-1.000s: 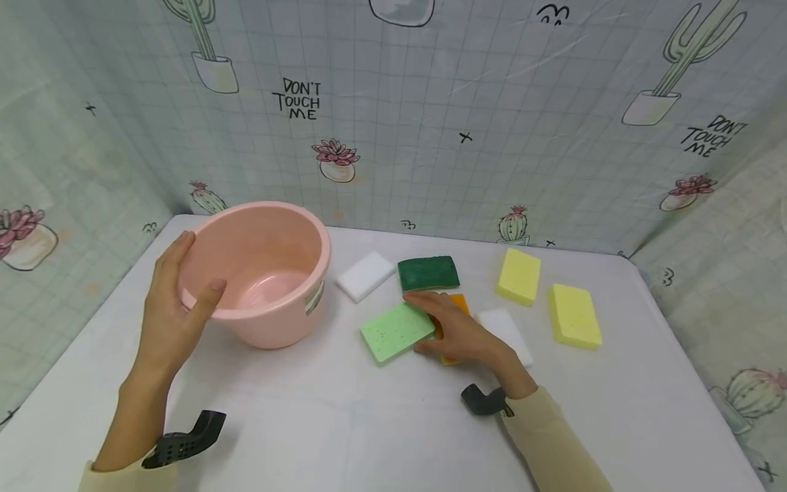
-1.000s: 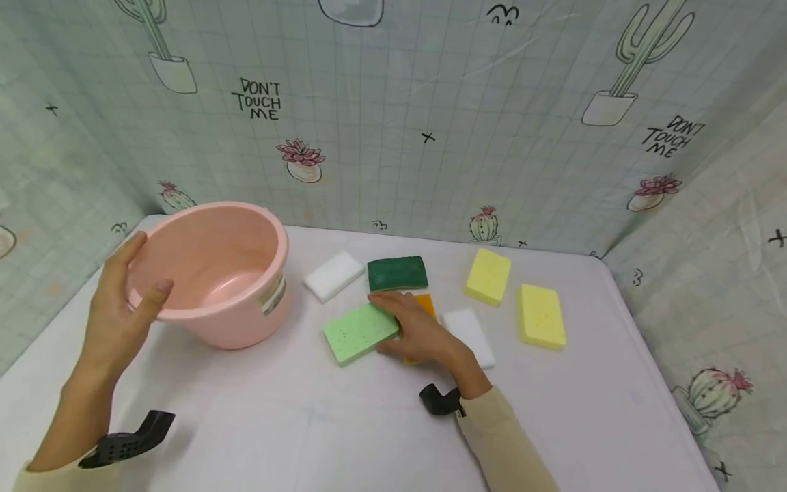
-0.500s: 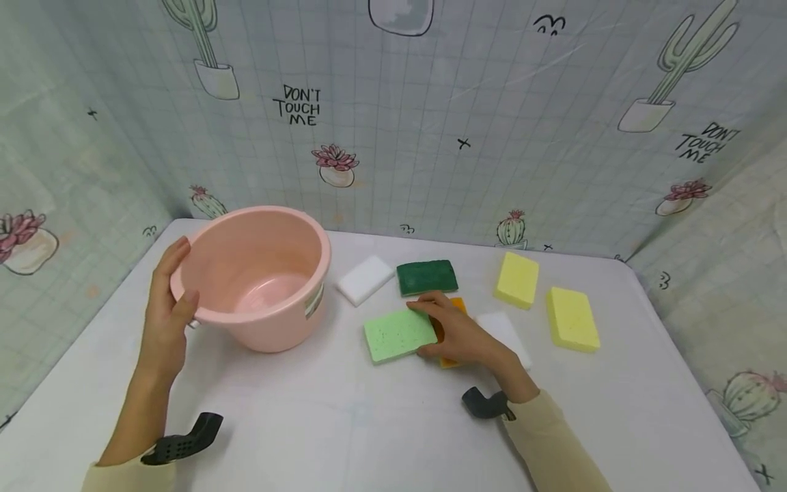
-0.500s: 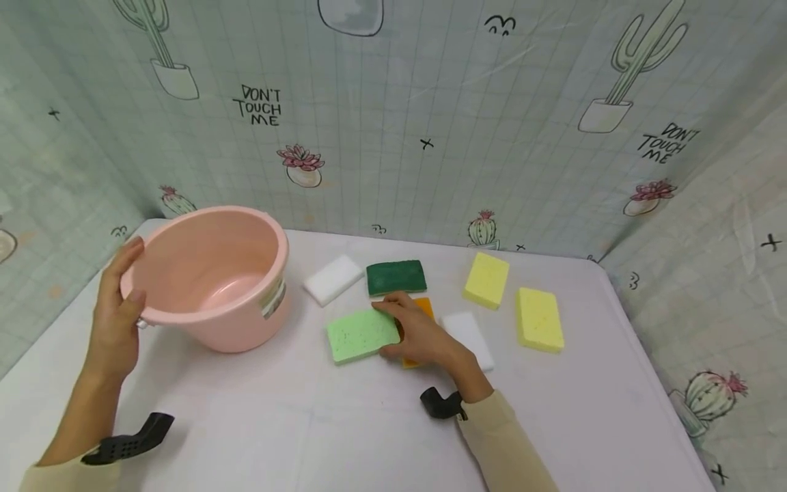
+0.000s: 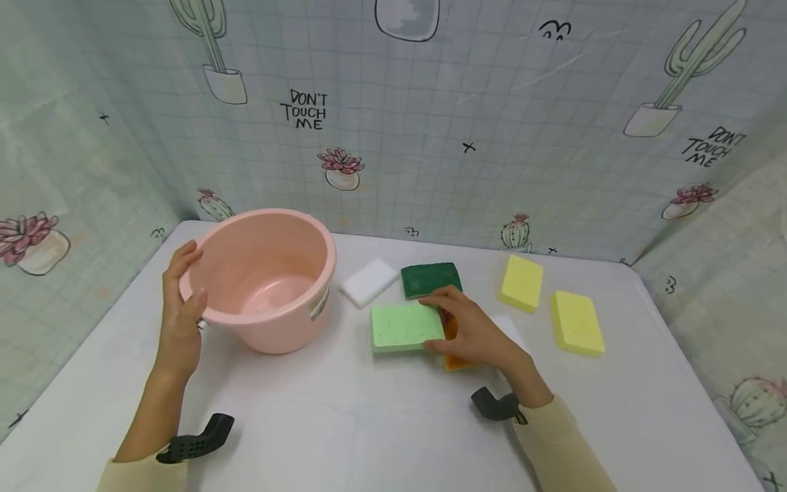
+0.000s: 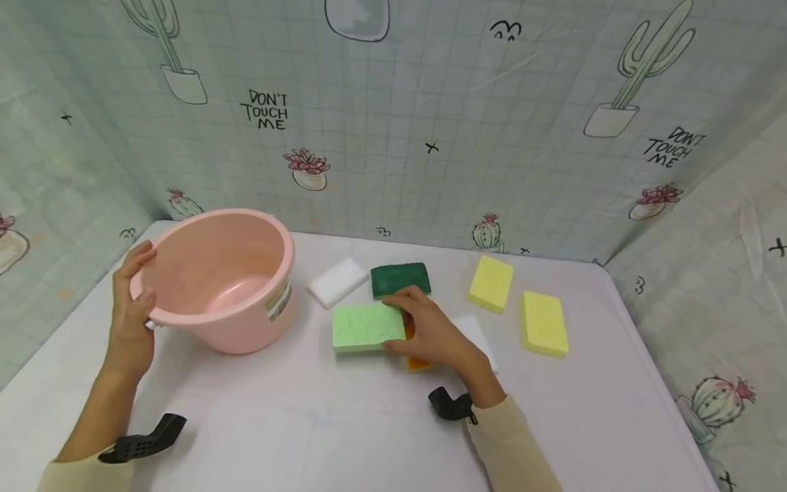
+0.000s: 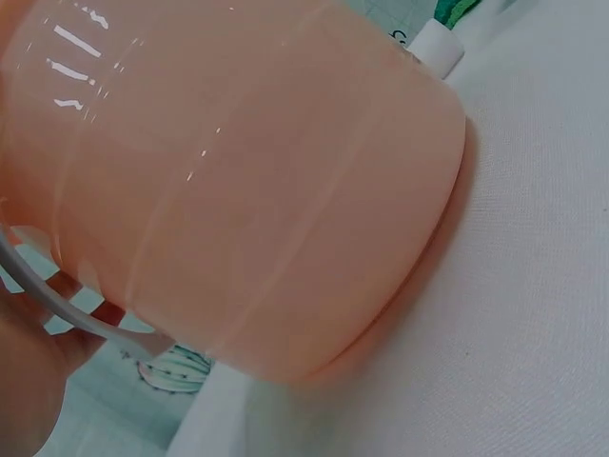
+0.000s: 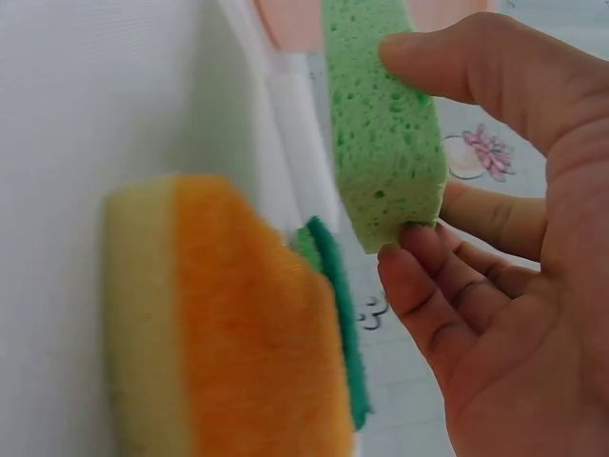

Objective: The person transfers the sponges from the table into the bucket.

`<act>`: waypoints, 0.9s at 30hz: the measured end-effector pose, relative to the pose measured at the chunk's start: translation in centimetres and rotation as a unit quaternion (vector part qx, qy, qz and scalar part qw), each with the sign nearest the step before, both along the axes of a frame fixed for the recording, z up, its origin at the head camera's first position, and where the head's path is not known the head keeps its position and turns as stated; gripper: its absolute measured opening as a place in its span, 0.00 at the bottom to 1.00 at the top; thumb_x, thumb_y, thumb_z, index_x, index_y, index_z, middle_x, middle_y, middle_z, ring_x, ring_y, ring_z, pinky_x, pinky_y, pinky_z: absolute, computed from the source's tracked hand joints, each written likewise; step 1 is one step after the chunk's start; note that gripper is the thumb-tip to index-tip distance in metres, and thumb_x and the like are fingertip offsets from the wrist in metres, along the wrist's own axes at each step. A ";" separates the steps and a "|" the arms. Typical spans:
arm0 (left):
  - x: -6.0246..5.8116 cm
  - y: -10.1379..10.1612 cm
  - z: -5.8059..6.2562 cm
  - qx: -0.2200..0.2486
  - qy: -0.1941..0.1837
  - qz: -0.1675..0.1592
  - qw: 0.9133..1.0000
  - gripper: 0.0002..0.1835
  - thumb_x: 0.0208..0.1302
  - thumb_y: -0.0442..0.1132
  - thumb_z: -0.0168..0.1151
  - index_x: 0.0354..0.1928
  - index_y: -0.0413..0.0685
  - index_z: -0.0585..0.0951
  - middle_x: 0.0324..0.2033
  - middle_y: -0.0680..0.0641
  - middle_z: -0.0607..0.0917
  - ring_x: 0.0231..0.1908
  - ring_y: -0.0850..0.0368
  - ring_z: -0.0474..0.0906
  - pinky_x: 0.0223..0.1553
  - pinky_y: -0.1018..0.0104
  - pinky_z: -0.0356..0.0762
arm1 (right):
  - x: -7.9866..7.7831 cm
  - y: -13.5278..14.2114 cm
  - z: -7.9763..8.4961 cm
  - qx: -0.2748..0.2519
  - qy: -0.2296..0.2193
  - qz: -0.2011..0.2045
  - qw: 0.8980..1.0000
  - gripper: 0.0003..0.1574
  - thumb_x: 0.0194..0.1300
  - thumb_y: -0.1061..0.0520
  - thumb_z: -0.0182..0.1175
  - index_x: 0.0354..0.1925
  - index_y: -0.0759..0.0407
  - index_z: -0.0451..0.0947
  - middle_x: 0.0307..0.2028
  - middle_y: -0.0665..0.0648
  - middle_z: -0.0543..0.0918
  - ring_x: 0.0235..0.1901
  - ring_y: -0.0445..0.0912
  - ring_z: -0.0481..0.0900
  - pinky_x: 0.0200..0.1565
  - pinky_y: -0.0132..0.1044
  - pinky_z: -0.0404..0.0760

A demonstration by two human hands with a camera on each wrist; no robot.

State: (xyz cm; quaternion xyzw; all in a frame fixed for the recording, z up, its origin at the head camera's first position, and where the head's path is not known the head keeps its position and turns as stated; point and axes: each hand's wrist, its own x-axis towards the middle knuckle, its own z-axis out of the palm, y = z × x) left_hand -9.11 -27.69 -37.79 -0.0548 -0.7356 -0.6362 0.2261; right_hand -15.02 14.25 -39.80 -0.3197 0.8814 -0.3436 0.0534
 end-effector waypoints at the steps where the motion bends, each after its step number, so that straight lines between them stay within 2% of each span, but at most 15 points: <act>1: 0.0 0.0 -0.1 0.002 0.004 -0.001 1.000 0.32 0.62 0.40 0.49 0.70 0.53 0.60 0.72 0.55 0.50 0.69 0.50 0.49 0.59 0.73 0.64 | 0.0 0.0 0.3 -0.009 0.004 0.000 1.000 0.40 0.50 0.51 0.74 0.61 0.55 0.73 0.52 0.49 0.69 0.40 0.42 0.69 0.39 0.35 0.74; 5: -0.1 -0.1 -0.3 0.010 0.015 -0.011 1.000 0.31 0.62 0.40 0.48 0.69 0.50 0.60 0.72 0.54 0.49 0.69 0.50 0.48 0.62 0.70 0.62 | -0.3 -0.3 1.5 -0.047 0.016 -0.002 0.999 0.39 0.50 0.53 0.74 0.60 0.56 0.73 0.51 0.49 0.70 0.38 0.43 0.69 0.41 0.35 0.76; 9: 0.0 -0.2 -0.5 0.014 0.015 -0.015 1.000 0.31 0.62 0.40 0.48 0.69 0.50 0.61 0.72 0.53 0.49 0.69 0.50 0.48 0.59 0.72 0.64 | -0.6 -0.9 2.8 -0.081 0.026 0.003 0.996 0.38 0.50 0.54 0.74 0.60 0.58 0.73 0.50 0.50 0.70 0.37 0.44 0.69 0.44 0.38 0.79; 14: -0.1 -0.2 -0.5 0.011 0.013 -0.023 1.000 0.31 0.62 0.39 0.48 0.69 0.50 0.60 0.72 0.53 0.49 0.68 0.50 0.48 0.58 0.73 0.65 | -0.8 -1.6 4.4 -0.113 0.024 0.011 0.993 0.38 0.50 0.57 0.74 0.59 0.59 0.74 0.51 0.53 0.71 0.34 0.48 0.71 0.40 0.42 0.80; 19: 0.1 0.0 -0.5 -0.001 0.002 -0.013 1.000 0.31 0.63 0.41 0.47 0.70 0.52 0.60 0.72 0.55 0.49 0.68 0.51 0.50 0.56 0.75 0.66 | -1.0 -2.1 6.0 -0.117 0.041 0.017 0.992 0.37 0.50 0.54 0.74 0.59 0.56 0.74 0.51 0.51 0.72 0.32 0.45 0.71 0.33 0.42 0.78; 27: 0.0 -0.1 -0.6 -0.006 0.019 -0.013 1.000 0.30 0.63 0.40 0.46 0.69 0.49 0.60 0.72 0.53 0.49 0.69 0.50 0.49 0.58 0.73 0.65 | -1.8 -4.2 8.6 -0.109 0.082 0.023 0.990 0.38 0.51 0.51 0.73 0.59 0.59 0.74 0.51 0.53 0.72 0.38 0.44 0.70 0.37 0.35 0.78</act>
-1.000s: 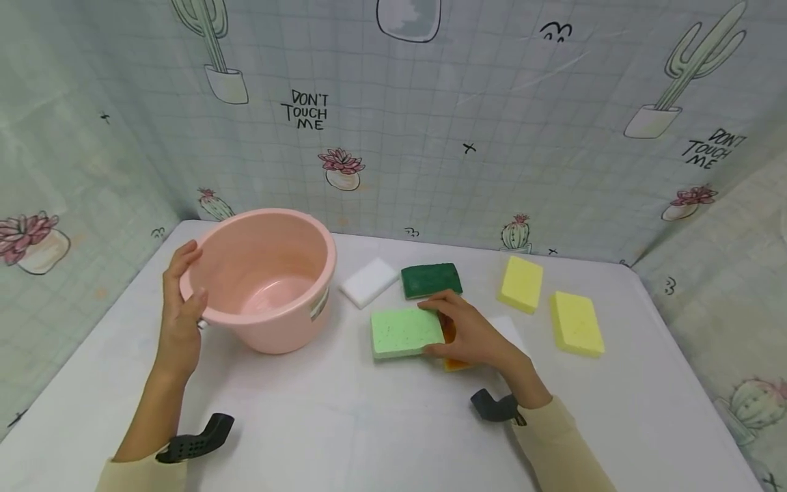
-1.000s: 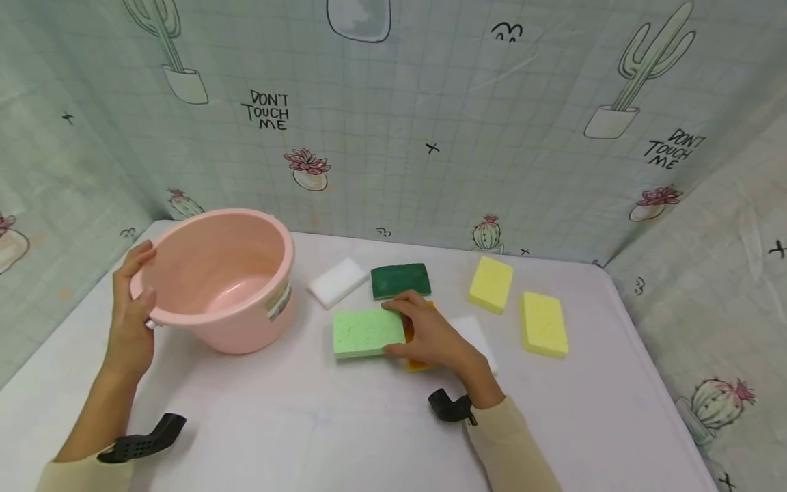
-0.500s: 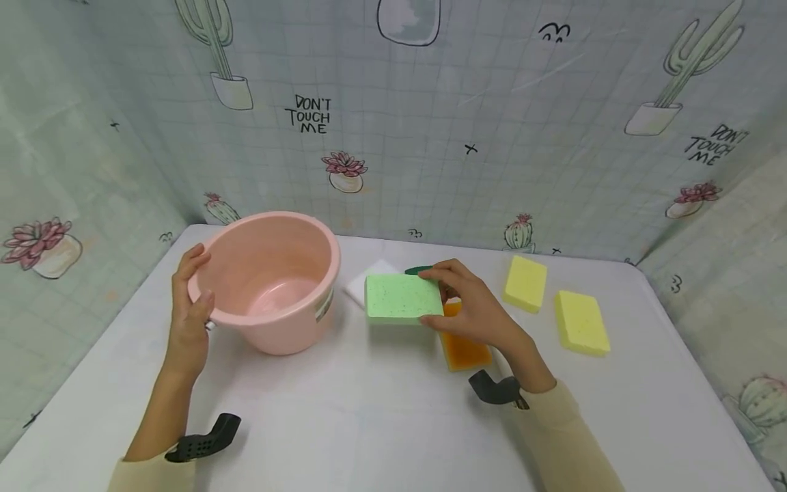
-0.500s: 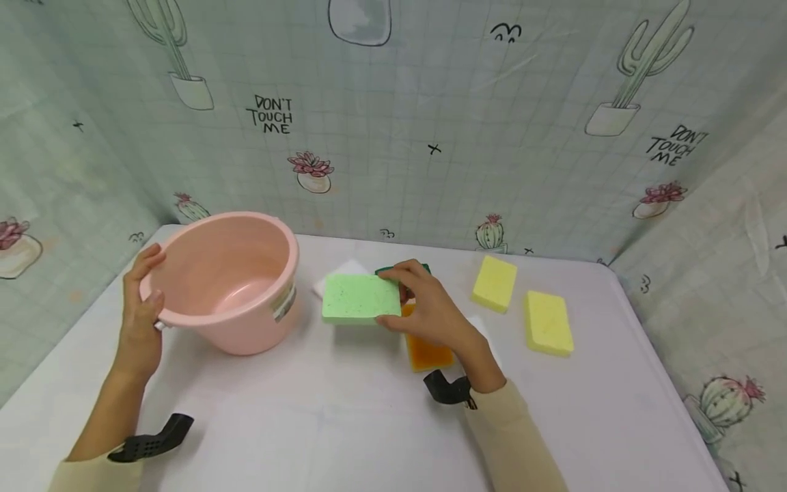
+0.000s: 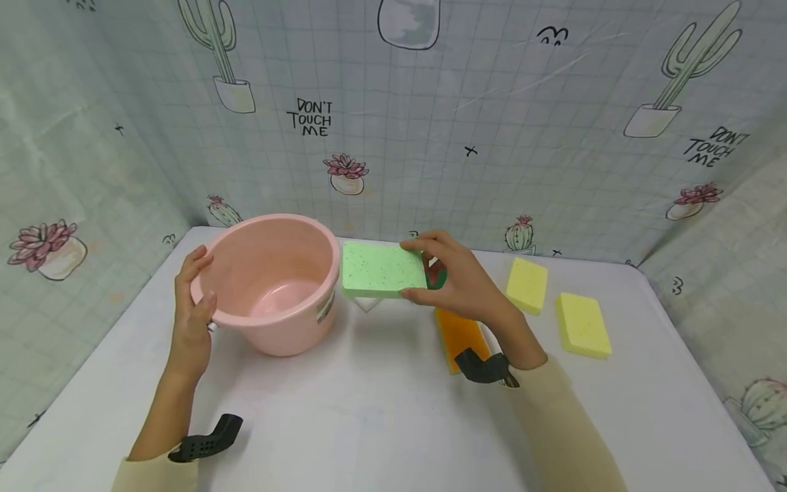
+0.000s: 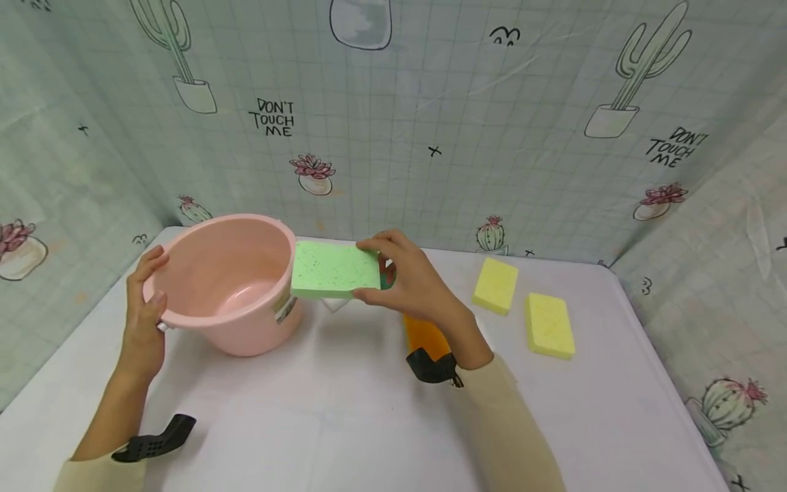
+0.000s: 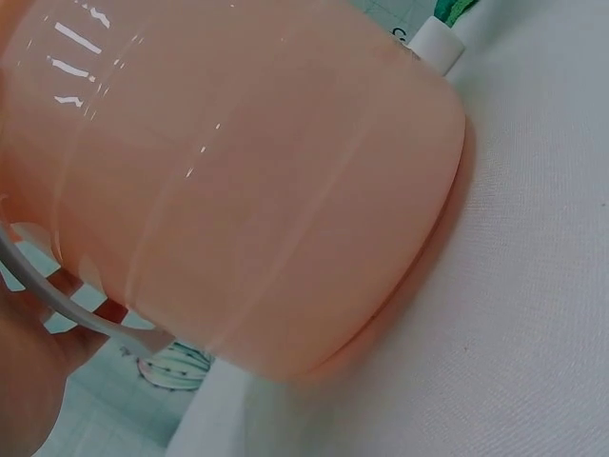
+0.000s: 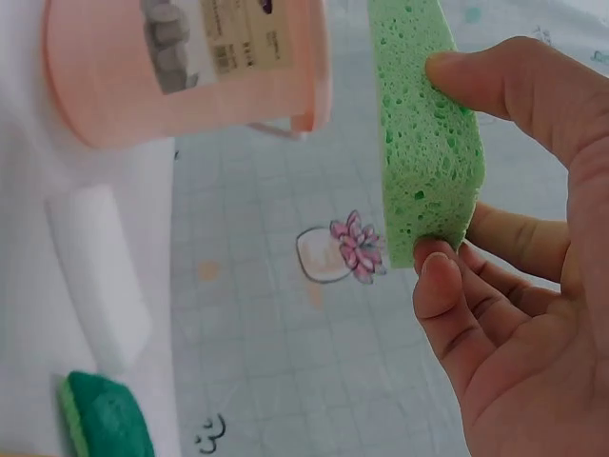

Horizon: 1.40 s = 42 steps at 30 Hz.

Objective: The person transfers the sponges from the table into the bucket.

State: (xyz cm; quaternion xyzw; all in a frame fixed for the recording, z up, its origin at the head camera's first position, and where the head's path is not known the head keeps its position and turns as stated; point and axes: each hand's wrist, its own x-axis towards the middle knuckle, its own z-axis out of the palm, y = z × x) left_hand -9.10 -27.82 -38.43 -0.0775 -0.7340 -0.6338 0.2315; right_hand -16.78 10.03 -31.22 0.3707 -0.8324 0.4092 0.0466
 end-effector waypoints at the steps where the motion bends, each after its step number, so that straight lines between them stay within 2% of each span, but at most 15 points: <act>1: -0.1 0.0 0.0 -0.001 0.000 0.000 1.000 0.30 0.63 0.40 0.46 0.69 0.50 0.60 0.72 0.53 0.49 0.69 0.50 0.49 0.58 0.72 0.65 | -0.1 -0.4 0.3 -0.003 0.000 0.001 1.000 0.37 0.51 0.51 0.73 0.59 0.59 0.74 0.50 0.54 0.72 0.38 0.44 0.70 0.37 0.35 0.79; 5: -0.2 -0.1 0.0 -0.006 -0.002 -0.003 1.000 0.31 0.63 0.40 0.46 0.70 0.50 0.60 0.72 0.54 0.49 0.69 0.51 0.48 0.60 0.71 0.63 | -0.5 -2.1 1.4 -0.013 -0.003 0.007 1.000 0.37 0.51 0.52 0.73 0.58 0.60 0.75 0.50 0.55 0.73 0.37 0.45 0.71 0.35 0.35 0.79; 10: -0.2 -0.2 -0.1 -0.007 0.008 -0.004 1.000 0.30 0.64 0.40 0.46 0.69 0.48 0.59 0.72 0.51 0.49 0.69 0.51 0.47 0.60 0.72 0.62 | -1.0 -4.5 2.2 -0.014 -0.007 0.021 1.000 0.38 0.50 0.52 0.74 0.58 0.61 0.75 0.50 0.56 0.73 0.35 0.46 0.72 0.35 0.38 0.80; 19: -0.1 -0.2 0.1 -0.024 -0.007 0.009 1.000 0.31 0.64 0.41 0.46 0.70 0.52 0.59 0.72 0.54 0.49 0.69 0.52 0.48 0.61 0.69 0.63 | -1.6 -8.1 3.5 0.011 -0.024 0.028 0.999 0.37 0.49 0.52 0.73 0.57 0.59 0.76 0.48 0.53 0.72 0.33 0.47 0.75 0.35 0.31 0.78; 25: -0.1 -0.2 0.0 0.001 0.007 -0.004 1.000 0.30 0.63 0.39 0.46 0.69 0.49 0.59 0.72 0.51 0.49 0.69 0.51 0.47 0.62 0.70 0.61 | -1.9 -10.5 3.6 0.056 -0.024 0.021 0.998 0.39 0.50 0.48 0.73 0.59 0.57 0.75 0.48 0.53 0.71 0.32 0.43 0.75 0.35 0.28 0.76; 30: -0.1 -0.2 0.2 -0.011 -0.002 0.004 1.000 0.30 0.64 0.39 0.45 0.69 0.50 0.59 0.72 0.53 0.50 0.69 0.53 0.46 0.63 0.67 0.59 | -1.9 -12.6 3.3 0.097 -0.025 0.025 0.995 0.41 0.51 0.46 0.72 0.61 0.58 0.73 0.51 0.54 0.70 0.33 0.41 0.73 0.35 0.27 0.74; 37: 0.1 -0.1 0.5 -0.024 -0.019 0.017 0.999 0.30 0.65 0.43 0.46 0.70 0.52 0.59 0.72 0.55 0.50 0.70 0.54 0.46 0.66 0.62 0.56 | -2.1 -15.2 3.0 0.154 -0.025 0.017 0.988 0.41 0.50 0.43 0.72 0.59 0.58 0.75 0.52 0.55 0.71 0.45 0.44 0.71 0.44 0.29 0.72; 42: 0.2 0.0 0.6 -0.029 -0.027 0.020 0.999 0.30 0.64 0.42 0.46 0.70 0.54 0.58 0.72 0.58 0.49 0.70 0.54 0.45 0.67 0.58 0.55 | -2.4 -16.4 2.8 0.192 -0.023 -0.001 0.981 0.40 0.49 0.42 0.72 0.58 0.56 0.75 0.53 0.55 0.71 0.44 0.44 0.73 0.46 0.31 0.73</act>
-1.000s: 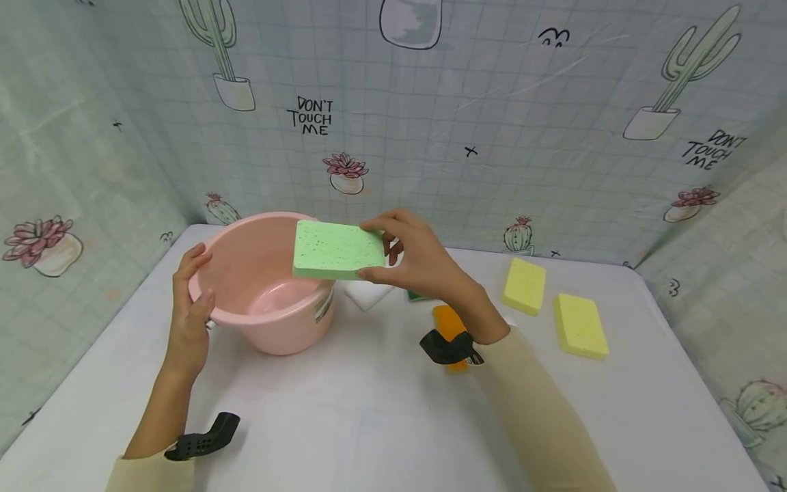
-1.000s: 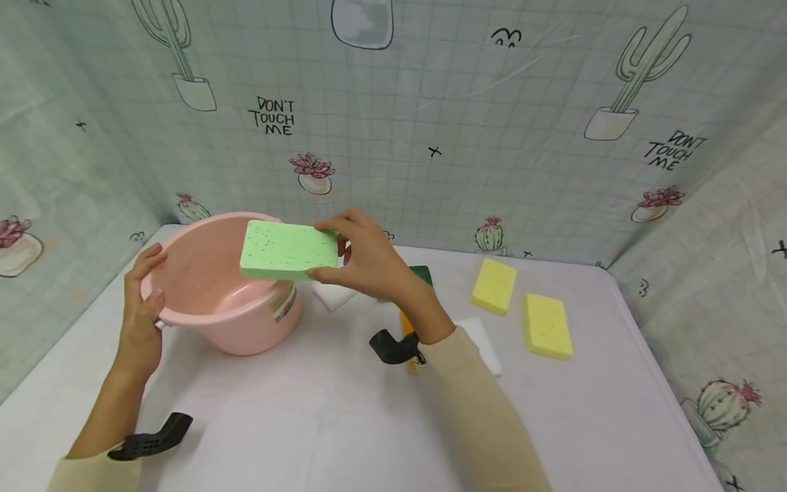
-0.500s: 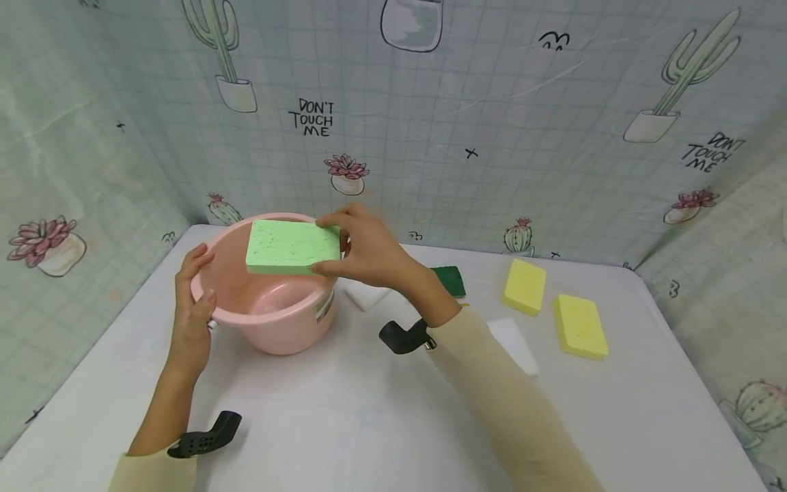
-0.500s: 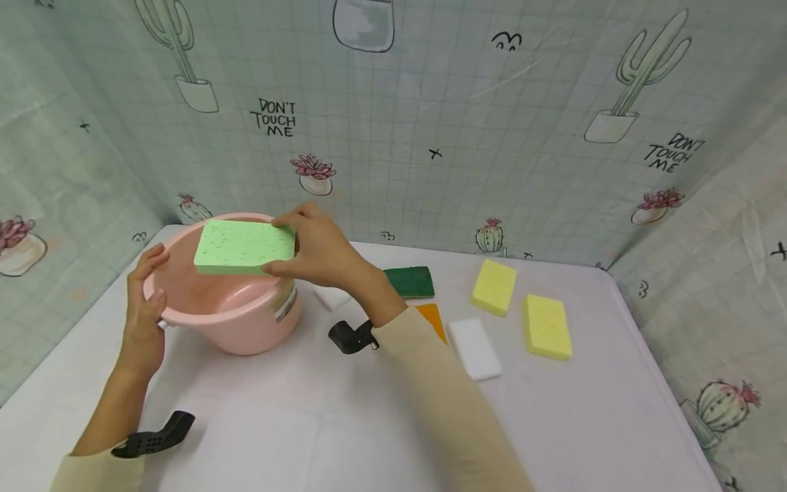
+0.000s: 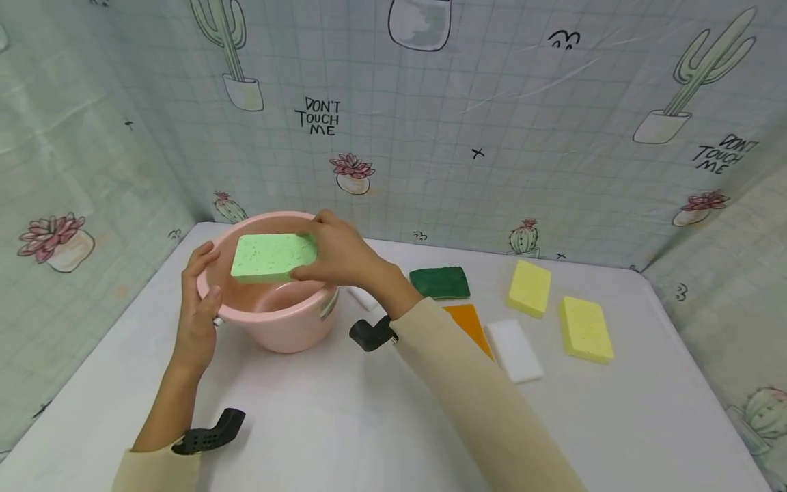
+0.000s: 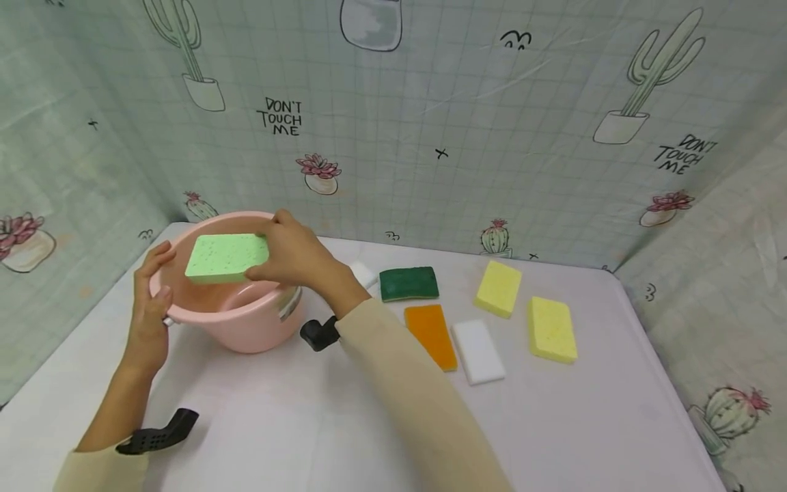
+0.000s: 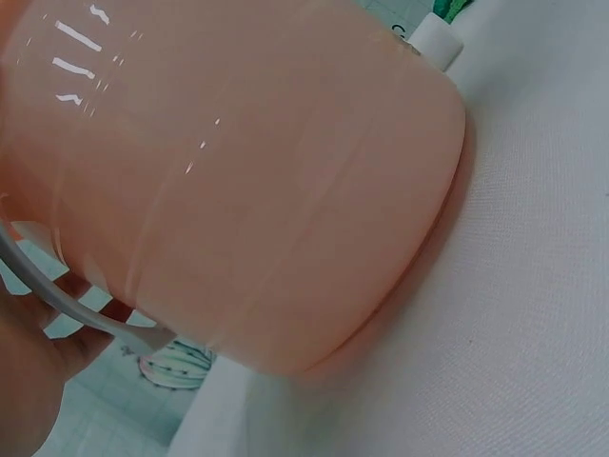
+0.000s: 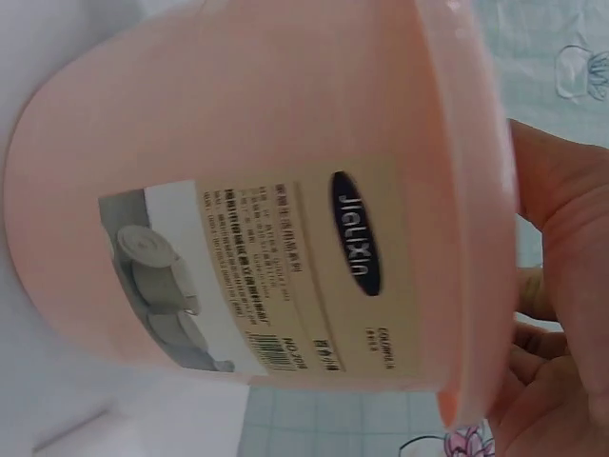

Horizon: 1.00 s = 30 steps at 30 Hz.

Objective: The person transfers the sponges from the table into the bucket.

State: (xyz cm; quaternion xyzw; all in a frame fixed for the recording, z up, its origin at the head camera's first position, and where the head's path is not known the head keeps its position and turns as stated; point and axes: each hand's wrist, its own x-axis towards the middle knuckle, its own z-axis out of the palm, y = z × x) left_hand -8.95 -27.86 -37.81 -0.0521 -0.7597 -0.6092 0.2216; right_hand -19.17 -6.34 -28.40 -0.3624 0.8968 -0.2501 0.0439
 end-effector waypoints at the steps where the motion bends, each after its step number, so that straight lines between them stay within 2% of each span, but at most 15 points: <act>1: 0.0 0.0 0.0 -0.002 -0.002 0.002 1.000 0.30 0.64 0.42 0.46 0.70 0.54 0.59 0.72 0.58 0.49 0.70 0.54 0.45 0.66 0.58 0.56 | -0.1 -0.2 -0.1 0.007 0.000 -0.002 1.000 0.40 0.49 0.42 0.72 0.58 0.56 0.75 0.54 0.54 0.71 0.44 0.44 0.73 0.46 0.31 0.73; 4: 0.0 0.0 0.1 -0.003 -0.004 0.003 1.000 0.30 0.64 0.42 0.46 0.70 0.54 0.59 0.72 0.59 0.49 0.70 0.54 0.45 0.67 0.55 0.55 | -0.2 -0.8 -0.3 0.026 -0.001 -0.005 1.000 0.41 0.49 0.41 0.71 0.59 0.56 0.74 0.55 0.55 0.70 0.43 0.44 0.74 0.45 0.32 0.74; 11: 0.0 0.0 -0.1 0.004 0.001 -0.003 1.000 0.30 0.64 0.42 0.46 0.70 0.53 0.59 0.72 0.56 0.49 0.70 0.54 0.44 0.67 0.54 0.54 | -0.6 -1.7 -0.6 0.068 0.020 -0.010 0.997 0.35 0.51 0.40 0.68 0.52 0.56 0.78 0.50 0.54 0.72 0.39 0.43 0.74 0.41 0.32 0.74; 20: -0.3 0.0 0.1 -0.010 -0.003 -0.005 1.000 0.31 0.64 0.42 0.45 0.71 0.55 0.58 0.72 0.59 0.49 0.69 0.53 0.47 0.64 0.56 0.61 | -0.9 -2.1 -0.4 0.093 0.012 -0.035 0.995 0.31 0.53 0.40 0.67 0.50 0.55 0.77 0.50 0.54 0.72 0.37 0.45 0.74 0.39 0.33 0.74; 24: -0.2 -0.1 0.0 -0.010 -0.004 0.000 1.000 0.31 0.64 0.42 0.45 0.70 0.54 0.58 0.72 0.60 0.49 0.70 0.54 0.46 0.65 0.55 0.60 | -0.8 -2.3 -0.5 0.095 0.017 -0.032 0.995 0.32 0.53 0.40 0.67 0.52 0.56 0.77 0.50 0.54 0.72 0.38 0.44 0.74 0.40 0.33 0.74; 30: -0.2 -0.2 -0.3 0.003 0.001 -0.003 1.000 0.30 0.64 0.42 0.44 0.70 0.54 0.59 0.72 0.57 0.49 0.70 0.53 0.46 0.64 0.59 0.61 | -0.8 -2.4 -0.6 0.092 0.022 -0.022 0.995 0.27 0.56 0.43 0.66 0.48 0.56 0.76 0.48 0.54 0.73 0.39 0.43 0.73 0.42 0.33 0.74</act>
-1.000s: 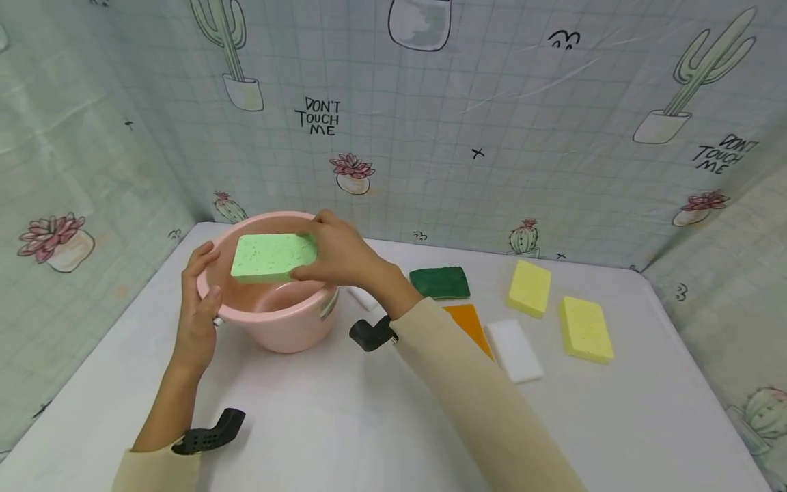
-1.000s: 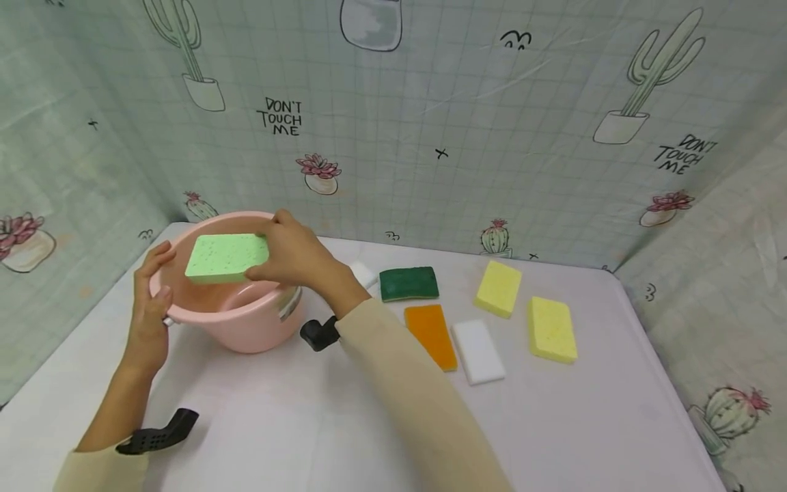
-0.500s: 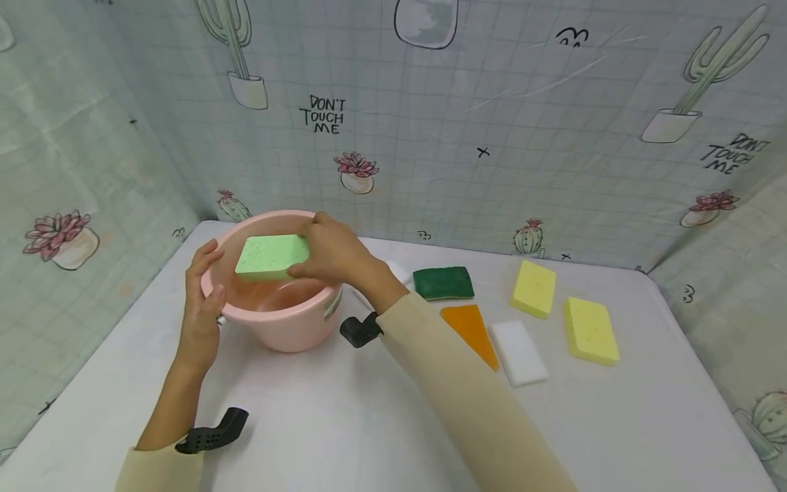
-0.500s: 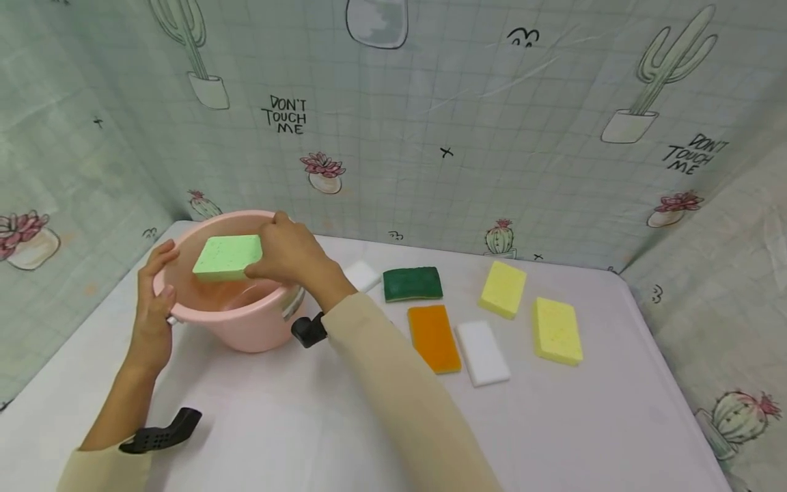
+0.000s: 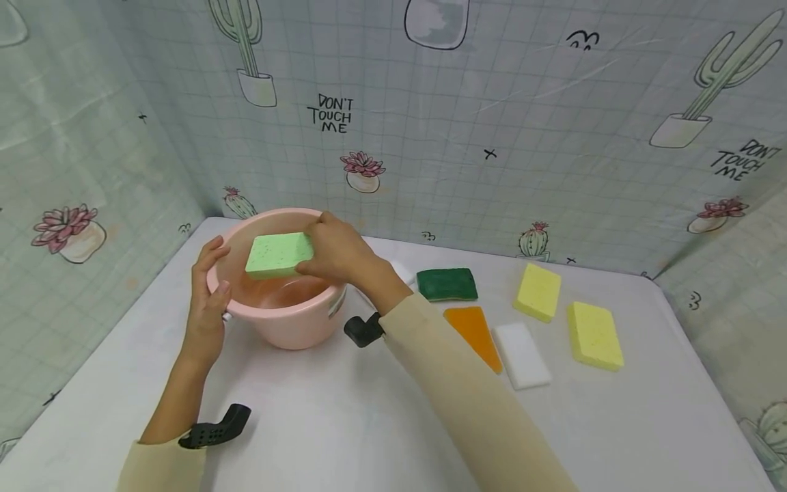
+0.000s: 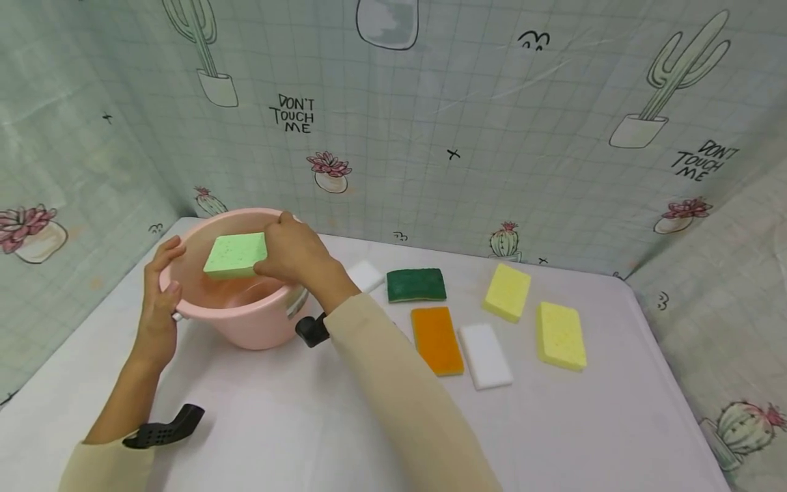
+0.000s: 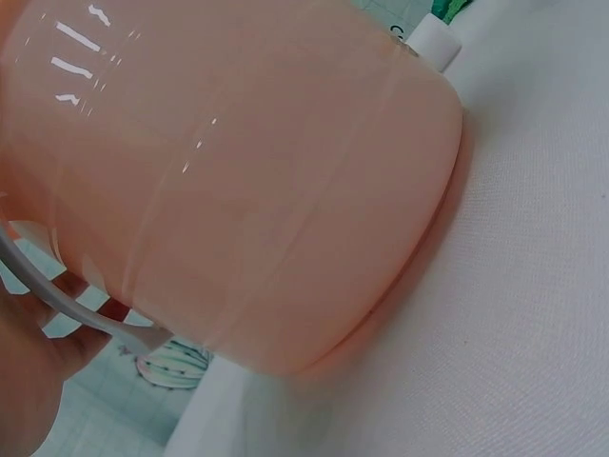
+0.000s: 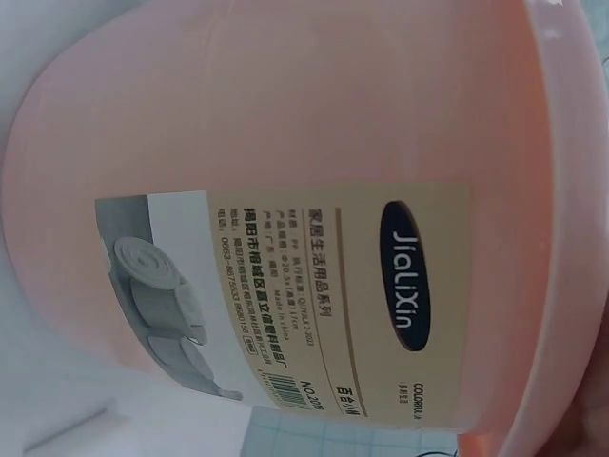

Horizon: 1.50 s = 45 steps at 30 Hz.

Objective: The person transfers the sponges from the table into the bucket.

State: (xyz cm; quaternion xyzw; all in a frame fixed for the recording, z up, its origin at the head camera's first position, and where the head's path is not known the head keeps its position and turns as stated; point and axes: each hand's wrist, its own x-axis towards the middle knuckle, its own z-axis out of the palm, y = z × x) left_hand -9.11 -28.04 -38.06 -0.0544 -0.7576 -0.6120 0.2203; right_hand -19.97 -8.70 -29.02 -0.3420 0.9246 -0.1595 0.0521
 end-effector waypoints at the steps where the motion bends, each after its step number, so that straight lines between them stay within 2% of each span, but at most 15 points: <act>1: 0.0 0.0 0.0 0.000 0.001 -0.001 1.000 0.30 0.64 0.42 0.44 0.70 0.53 0.59 0.72 0.56 0.49 0.70 0.53 0.46 0.64 0.58 0.60 | 0.0 0.0 0.0 0.000 0.003 0.003 1.000 0.25 0.56 0.44 0.66 0.47 0.56 0.77 0.48 0.54 0.73 0.39 0.43 0.73 0.43 0.33 0.74; 7: -0.1 0.1 0.0 -0.005 0.004 -0.002 1.000 0.30 0.64 0.42 0.44 0.70 0.53 0.59 0.72 0.58 0.49 0.70 0.54 0.45 0.66 0.55 0.56 | 0.0 0.1 0.1 0.001 0.003 0.018 1.000 0.20 0.58 0.46 0.66 0.43 0.57 0.77 0.46 0.54 0.76 0.41 0.44 0.73 0.45 0.34 0.73; 11: 0.0 0.2 -0.3 -0.007 -0.002 0.003 1.000 0.30 0.64 0.43 0.44 0.70 0.54 0.58 0.72 0.60 0.49 0.70 0.54 0.46 0.66 0.53 0.56 | 0.4 0.3 0.4 0.021 -0.011 0.035 0.999 0.27 0.63 0.46 0.63 0.55 0.59 0.77 0.53 0.54 0.77 0.52 0.45 0.73 0.55 0.34 0.70; 14: 0.1 0.2 -0.5 0.002 0.000 -0.005 1.000 0.30 0.64 0.42 0.44 0.70 0.54 0.58 0.72 0.58 0.49 0.70 0.54 0.47 0.66 0.56 0.55 | 1.0 1.1 0.9 0.014 -0.020 0.045 0.999 0.33 0.66 0.46 0.60 0.64 0.58 0.70 0.62 0.55 0.71 0.63 0.47 0.66 0.62 0.37 0.65; 18: 0.0 0.1 -0.6 0.002 0.017 -0.017 1.000 0.30 0.65 0.41 0.43 0.70 0.51 0.58 0.73 0.55 0.48 0.69 0.53 0.48 0.64 0.64 0.57 | 1.8 3.1 1.4 -0.033 -0.006 0.054 0.998 0.31 0.67 0.50 0.58 0.65 0.59 0.69 0.63 0.56 0.71 0.64 0.49 0.65 0.63 0.38 0.64; 22: 0.0 -0.1 -0.5 -0.008 0.026 -0.015 1.000 0.30 0.65 0.42 0.43 0.70 0.50 0.57 0.73 0.54 0.48 0.69 0.52 0.49 0.65 0.63 0.57 | 2.0 5.4 1.2 -0.091 0.027 0.056 0.994 0.29 0.67 0.53 0.58 0.63 0.60 0.70 0.60 0.57 0.73 0.61 0.49 0.68 0.61 0.38 0.67; 26: -0.1 -0.1 -0.4 -0.001 0.018 -0.011 1.000 0.30 0.65 0.42 0.43 0.70 0.51 0.58 0.73 0.54 0.48 0.69 0.53 0.49 0.66 0.58 0.56 | 2.1 7.9 0.1 -0.145 0.039 0.039 0.988 0.29 0.66 0.52 0.60 0.63 0.59 0.71 0.59 0.57 0.73 0.52 0.48 0.74 0.51 0.37 0.75; 31: -0.1 -0.1 -0.4 0.012 0.021 -0.015 1.000 0.30 0.65 0.41 0.44 0.70 0.51 0.58 0.73 0.53 0.48 0.69 0.52 0.48 0.66 0.60 0.56 | 2.0 11.4 -1.8 -0.179 0.041 0.002 0.983 0.29 0.66 0.51 0.61 0.62 0.58 0.72 0.58 0.57 0.74 0.43 0.48 0.75 0.41 0.37 0.78; 38: -0.4 0.0 -0.7 0.040 0.052 -0.033 0.997 0.29 0.65 0.41 0.44 0.68 0.46 0.60 0.72 0.50 0.50 0.69 0.51 0.48 0.64 0.63 0.55 | 2.2 16.0 -5.1 -0.205 0.024 -0.071 0.976 0.28 0.65 0.51 0.62 0.61 0.58 0.73 0.57 0.56 0.75 0.42 0.48 0.74 0.40 0.40 0.77; 41: -0.4 0.0 -0.8 0.054 0.061 -0.036 0.996 0.29 0.65 0.42 0.45 0.68 0.43 0.60 0.72 0.49 0.50 0.69 0.51 0.48 0.63 0.62 0.55 | 2.4 17.6 -6.3 -0.215 0.006 -0.083 0.973 0.28 0.66 0.51 0.61 0.61 0.58 0.73 0.58 0.56 0.74 0.44 0.50 0.74 0.41 0.43 0.78; 45: -0.5 -0.1 -0.7 0.056 0.064 -0.038 0.996 0.29 0.65 0.43 0.46 0.68 0.45 0.60 0.72 0.50 0.50 0.68 0.51 0.50 0.63 0.63 0.56 | 2.6 19.8 -7.6 -0.202 -0.001 -0.086 0.976 0.26 0.66 0.53 0.60 0.61 0.59 0.73 0.58 0.59 0.74 0.47 0.55 0.74 0.43 0.47 0.79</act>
